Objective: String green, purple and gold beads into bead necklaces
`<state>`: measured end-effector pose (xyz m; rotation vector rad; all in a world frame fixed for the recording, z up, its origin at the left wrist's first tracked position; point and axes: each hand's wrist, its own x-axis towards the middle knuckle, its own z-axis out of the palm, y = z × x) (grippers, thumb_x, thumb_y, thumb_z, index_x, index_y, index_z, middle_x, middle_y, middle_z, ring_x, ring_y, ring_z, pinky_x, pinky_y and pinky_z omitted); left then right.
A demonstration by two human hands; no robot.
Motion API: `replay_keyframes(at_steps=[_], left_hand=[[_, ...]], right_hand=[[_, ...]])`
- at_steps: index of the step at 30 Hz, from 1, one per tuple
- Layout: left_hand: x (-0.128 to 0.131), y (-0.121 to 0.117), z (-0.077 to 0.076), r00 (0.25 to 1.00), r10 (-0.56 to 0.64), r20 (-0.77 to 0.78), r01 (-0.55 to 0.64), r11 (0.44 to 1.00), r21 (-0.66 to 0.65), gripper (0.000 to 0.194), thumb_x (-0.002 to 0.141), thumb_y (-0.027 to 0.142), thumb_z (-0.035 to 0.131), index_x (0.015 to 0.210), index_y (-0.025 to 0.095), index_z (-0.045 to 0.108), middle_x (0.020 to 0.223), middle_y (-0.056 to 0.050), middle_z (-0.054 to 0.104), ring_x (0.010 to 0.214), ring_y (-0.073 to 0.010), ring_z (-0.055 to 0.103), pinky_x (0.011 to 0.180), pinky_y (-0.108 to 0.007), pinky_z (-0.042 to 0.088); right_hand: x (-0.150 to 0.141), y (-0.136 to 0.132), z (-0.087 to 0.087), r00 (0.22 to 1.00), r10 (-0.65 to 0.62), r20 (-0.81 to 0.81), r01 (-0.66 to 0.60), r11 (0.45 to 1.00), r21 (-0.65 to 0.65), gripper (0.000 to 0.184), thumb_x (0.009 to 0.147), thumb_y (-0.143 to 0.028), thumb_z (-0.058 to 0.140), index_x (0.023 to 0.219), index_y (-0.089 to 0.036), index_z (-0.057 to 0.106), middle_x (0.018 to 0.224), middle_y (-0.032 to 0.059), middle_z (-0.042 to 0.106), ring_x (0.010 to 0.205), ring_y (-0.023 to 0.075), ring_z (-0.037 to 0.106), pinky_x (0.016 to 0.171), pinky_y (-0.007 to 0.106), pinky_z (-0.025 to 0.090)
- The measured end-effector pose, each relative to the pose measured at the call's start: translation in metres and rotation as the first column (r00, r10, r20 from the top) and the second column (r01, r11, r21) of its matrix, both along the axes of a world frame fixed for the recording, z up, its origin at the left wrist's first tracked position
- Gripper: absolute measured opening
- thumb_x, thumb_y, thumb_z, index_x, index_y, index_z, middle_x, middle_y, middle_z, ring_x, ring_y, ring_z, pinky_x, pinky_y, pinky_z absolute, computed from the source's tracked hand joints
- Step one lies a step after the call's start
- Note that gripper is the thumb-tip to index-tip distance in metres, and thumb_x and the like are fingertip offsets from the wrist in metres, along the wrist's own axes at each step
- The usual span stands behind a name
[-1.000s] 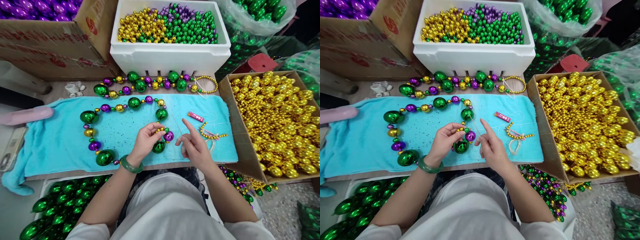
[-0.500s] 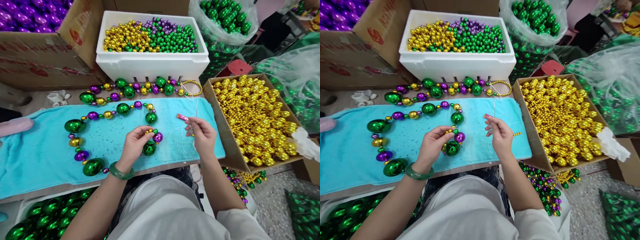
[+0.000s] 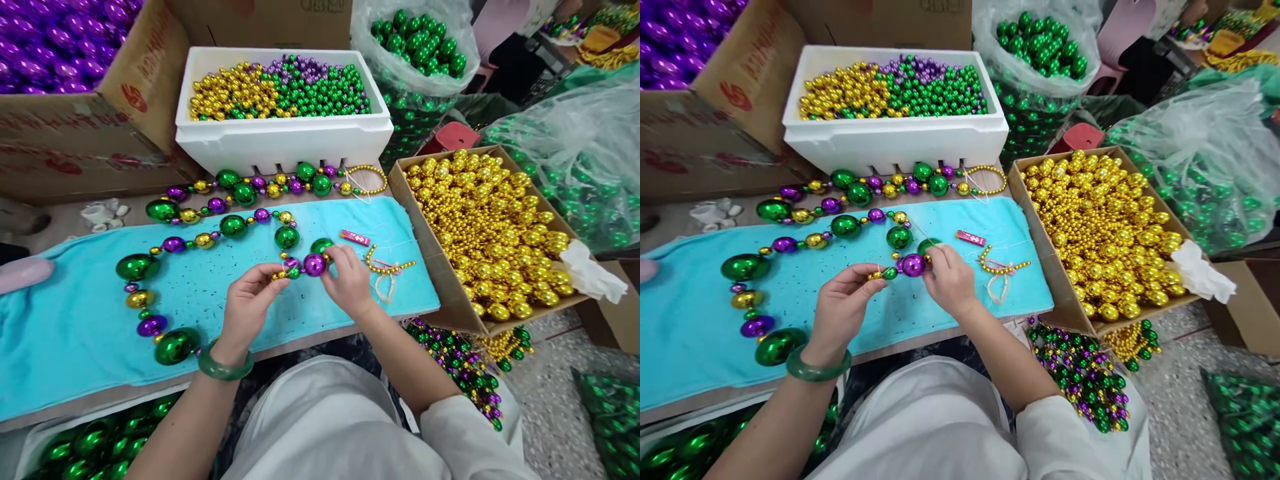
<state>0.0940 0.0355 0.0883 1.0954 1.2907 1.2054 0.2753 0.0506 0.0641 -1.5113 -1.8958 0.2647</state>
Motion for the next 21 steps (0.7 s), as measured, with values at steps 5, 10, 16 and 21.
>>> replay_keyframes(at_steps=[5, 10, 16, 21], left_hand=[[0.01, -0.001, -0.002, 1.0, -0.03, -0.008, 0.029, 0.996, -0.086, 0.026, 0.064, 0.032, 0.079, 0.083, 0.017, 0.07, 0.085, -0.005, 0.073, 0.079, -0.018, 0.065, 0.074, -0.031, 0.054], [0.013, 0.004, -0.008, 1.0, 0.003, 0.028, -0.001, 0.996, -0.086, 0.024, 0.069, 0.033, 0.076, 0.086, 0.017, 0.069, 0.098, -0.008, 0.074, 0.09, -0.0193, 0.065, 0.077, -0.031, 0.053], [0.006, 0.011, -0.007, 0.998, 0.024, 0.062, -0.016, 0.992, -0.127, 0.026, 0.066, 0.032, 0.077, 0.087, 0.017, 0.071, 0.09, -0.005, 0.073, 0.078, -0.0162, 0.064, 0.071, -0.028, 0.052], [0.006, 0.014, -0.007, 0.995, 0.053, 0.089, -0.042, 0.992, -0.119, 0.023, 0.066, 0.03, 0.077, 0.084, 0.017, 0.072, 0.084, -0.003, 0.072, 0.074, -0.0144, 0.063, 0.069, -0.026, 0.051]], right_hand=[[0.026, -0.003, 0.01, 0.981, 0.002, 0.192, -0.006, 1.0, 0.019, 0.029, 0.088, -0.018, 0.051, 0.113, -0.018, 0.066, 0.114, 0.0142, 0.065, 0.1, 0.0253, 0.062, 0.083, 0.037, 0.052], [0.041, -0.019, 0.011, 0.974, 0.18, -0.137, -0.207, 0.952, -0.224, 0.035, 0.093, -0.02, 0.045, 0.125, -0.021, 0.06, 0.106, 0.0103, 0.067, 0.089, 0.0208, 0.065, 0.075, 0.034, 0.053], [0.075, -0.01, 0.054, 0.734, -0.142, -0.664, 0.209, 0.978, 0.023, 0.041, 0.094, -0.024, 0.049, 0.134, -0.035, 0.048, 0.099, 0.0041, 0.069, 0.046, 0.0087, 0.052, 0.042, 0.025, 0.039], [0.095, 0.005, 0.088, 0.469, -0.161, -0.868, 0.307, 0.952, -0.011, 0.01, 0.086, -0.019, 0.057, 0.092, -0.023, 0.064, 0.081, 0.006, 0.07, 0.045, 0.0091, 0.053, 0.037, 0.024, 0.03]])
